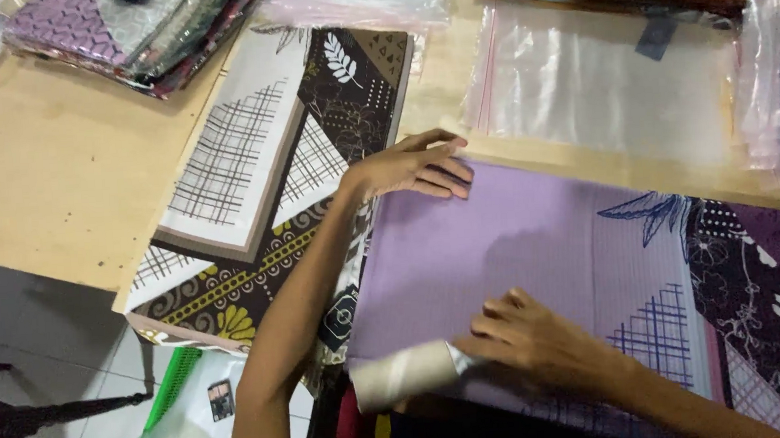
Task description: The person is using a lint roller to clean a piece of patterned fabric on a table, unfolding and repositioning it to reach all areas.
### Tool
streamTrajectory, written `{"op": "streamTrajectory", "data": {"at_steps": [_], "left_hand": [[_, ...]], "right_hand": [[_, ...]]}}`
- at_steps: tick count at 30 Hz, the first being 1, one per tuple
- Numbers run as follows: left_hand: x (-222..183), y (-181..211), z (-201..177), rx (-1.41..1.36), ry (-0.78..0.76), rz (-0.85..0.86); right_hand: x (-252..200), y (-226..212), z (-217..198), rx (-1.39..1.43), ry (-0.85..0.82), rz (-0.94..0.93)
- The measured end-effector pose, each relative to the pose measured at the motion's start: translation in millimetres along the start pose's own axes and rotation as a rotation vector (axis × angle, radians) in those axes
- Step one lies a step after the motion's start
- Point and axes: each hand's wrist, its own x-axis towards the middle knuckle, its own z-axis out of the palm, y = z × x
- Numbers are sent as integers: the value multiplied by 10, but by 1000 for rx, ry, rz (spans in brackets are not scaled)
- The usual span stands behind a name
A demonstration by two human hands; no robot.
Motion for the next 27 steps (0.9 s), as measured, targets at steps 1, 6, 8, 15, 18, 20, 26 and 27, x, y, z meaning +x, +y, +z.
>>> {"op": "streamTrajectory", "data": {"at_steps": [1,6,8,15,18,20,26,27], "left_hand": [[57,-32,-39,217,82,204],[-567,-78,865,573,450,859],[-668,-686,1096,1648,441,1307],[-869,-1500,1374,1578,-62,797],[-918,-1402,1440,1738,63,794],[-909,-1392,1426,1347,-93,727],[-775,-918,1107,986,146,593],[-662,-817,1012,983,126,597]], "right_hand": [[46,-42,-191,72,27,-20],[-96,288,-204,48,62,128],[-39,498,-173,169,233,128],[421,1292,-18,-21,-55,411],[668,1641,-34,-139,134,413],[796,1791,-29,-261,271,500],[403,977,-445,379,604,554],[250,779,-482,372,608,572]]}}
